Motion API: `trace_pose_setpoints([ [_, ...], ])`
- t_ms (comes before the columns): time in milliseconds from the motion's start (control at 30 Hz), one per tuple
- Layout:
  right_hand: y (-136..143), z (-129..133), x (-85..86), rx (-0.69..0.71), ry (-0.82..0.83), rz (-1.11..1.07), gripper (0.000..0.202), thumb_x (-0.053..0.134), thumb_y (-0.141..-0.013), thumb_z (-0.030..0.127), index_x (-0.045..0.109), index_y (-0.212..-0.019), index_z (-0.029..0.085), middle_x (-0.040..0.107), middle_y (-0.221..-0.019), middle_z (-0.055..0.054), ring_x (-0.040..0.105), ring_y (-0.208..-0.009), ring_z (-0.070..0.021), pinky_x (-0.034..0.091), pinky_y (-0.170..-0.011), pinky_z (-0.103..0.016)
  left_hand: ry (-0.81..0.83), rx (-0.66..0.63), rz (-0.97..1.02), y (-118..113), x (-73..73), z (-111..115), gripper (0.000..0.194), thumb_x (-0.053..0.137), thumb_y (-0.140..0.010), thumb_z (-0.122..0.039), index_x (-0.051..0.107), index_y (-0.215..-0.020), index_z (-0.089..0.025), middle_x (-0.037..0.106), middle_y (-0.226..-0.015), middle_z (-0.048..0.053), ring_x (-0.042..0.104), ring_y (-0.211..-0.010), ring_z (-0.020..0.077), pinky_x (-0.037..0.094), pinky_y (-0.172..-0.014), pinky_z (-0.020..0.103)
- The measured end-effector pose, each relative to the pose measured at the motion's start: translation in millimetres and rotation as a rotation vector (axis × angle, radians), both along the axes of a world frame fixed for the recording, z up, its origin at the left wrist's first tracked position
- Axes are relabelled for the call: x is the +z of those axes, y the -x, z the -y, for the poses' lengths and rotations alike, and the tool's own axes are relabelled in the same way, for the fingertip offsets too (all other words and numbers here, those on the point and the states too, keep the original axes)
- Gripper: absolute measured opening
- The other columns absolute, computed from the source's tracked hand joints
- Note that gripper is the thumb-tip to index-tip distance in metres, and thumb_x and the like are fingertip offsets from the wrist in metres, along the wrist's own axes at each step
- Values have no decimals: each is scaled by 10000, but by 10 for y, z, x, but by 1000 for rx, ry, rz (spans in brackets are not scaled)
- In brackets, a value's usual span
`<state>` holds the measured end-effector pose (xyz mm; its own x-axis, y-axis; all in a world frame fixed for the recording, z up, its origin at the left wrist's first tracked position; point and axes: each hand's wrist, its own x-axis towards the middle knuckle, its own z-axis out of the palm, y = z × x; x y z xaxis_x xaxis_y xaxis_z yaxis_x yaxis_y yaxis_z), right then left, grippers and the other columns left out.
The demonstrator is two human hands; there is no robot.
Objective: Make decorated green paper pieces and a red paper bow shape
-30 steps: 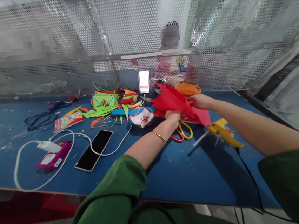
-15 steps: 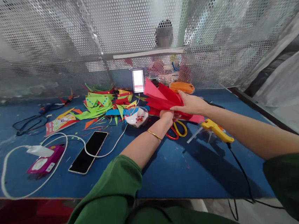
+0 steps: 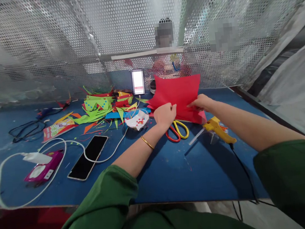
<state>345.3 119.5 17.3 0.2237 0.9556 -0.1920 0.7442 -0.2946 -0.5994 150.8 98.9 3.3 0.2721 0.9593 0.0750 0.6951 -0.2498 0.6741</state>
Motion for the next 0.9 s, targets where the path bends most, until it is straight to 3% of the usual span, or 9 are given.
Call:
trace_pose_setpoints([
  [133, -2, 35, -18, -64, 130, 44, 339, 638, -954, 368, 622, -1221, 159, 664, -1187, -84, 672, -985, -199, 585, -836, -400, -212, -237, -231, 60, -96, -124, 360, 478, -961, -227, 669, -1266, -228, 610, -1432, 91, 408, -1418, 265, 156, -1214, 442],
  [233, -19, 129, 88, -100, 66, 139, 308, 685, -912, 360, 656, -1058, 91, 712, -955, -120, 687, -808, -199, 566, -688, -326, -248, -352, -396, 85, -190, -222, 352, 496, -931, -220, 714, -1207, -238, 689, -1330, 82, 533, -1304, 269, 85, -1220, 489],
  [367, 83, 425, 331, -127, -209, 382, 502, 555, -957, 413, 507, -1297, 46, 595, -1278, -304, 597, -1173, -372, 504, -856, -417, -256, -410, -543, 81, -150, -299, 442, 469, -927, -234, 657, -1326, -257, 730, -1258, 96, 626, -1190, 279, 82, -1202, 544],
  [433, 265, 623, 376, -9, -307, 468, 477, 403, -1008, 385, 433, -1382, 89, 501, -1426, -277, 488, -1325, -370, 442, -974, -422, -247, -426, -602, 53, -67, -327, 472, 470, -919, -225, 636, -1361, -229, 746, -1221, 116, 646, -1164, 282, 59, -1204, 543],
  [533, 642, 881, 253, 392, -184, 547, 374, 613, -900, 425, 614, -1168, 164, 679, -1184, -170, 625, -1142, -337, 473, -940, -393, -210, -445, -686, -6, 54, -365, 381, 543, -871, -197, 744, -1193, -236, 762, -1185, 103, 647, -1168, 287, 54, -1211, 530],
  [600, 864, 976, 94, 486, -72, 577, 435, 752, -807, 398, 639, -1148, 153, 712, -1072, -145, 673, -1011, -302, 523, -873, -383, -178, -449, -732, -41, 102, -379, 312, 598, -837, -166, 786, -1074, -243, 771, -1158, 97, 637, -1186, 292, 75, -1214, 532],
  [733, 1069, 978, -130, 505, 44, 627, 376, 638, -948, 375, 604, -1262, 172, 644, -1248, -104, 655, -1052, -223, 560, -902, -436, -125, -449, -788, -60, 118, -363, 259, 646, -920, -269, 711, -1156, -187, 699, -1242, 117, 618, -1190, 282, 353, -1130, 550],
  [800, 1073, 944, -141, 493, 65, 624, 372, 619, -965, 377, 597, -1278, 176, 622, -1284, -96, 649, -1074, -221, 564, -907, -448, -109, -451, -799, -43, 114, -350, 337, 631, -955, -353, 634, -1240, -176, 636, -1292, 113, 628, -1142, 261, 511, -993, 506],
  [900, 1024, 921, -59, 459, 72, 590, 436, 647, -935, 365, 571, -1304, 145, 661, -1211, -123, 668, -1027, -233, 564, -864, -409, -101, -453, -788, -6, 132, -359, 361, 621, -963, -360, 600, -1277, -182, 615, -1298, 112, 641, -1089, 245, 564, -909, 461],
])
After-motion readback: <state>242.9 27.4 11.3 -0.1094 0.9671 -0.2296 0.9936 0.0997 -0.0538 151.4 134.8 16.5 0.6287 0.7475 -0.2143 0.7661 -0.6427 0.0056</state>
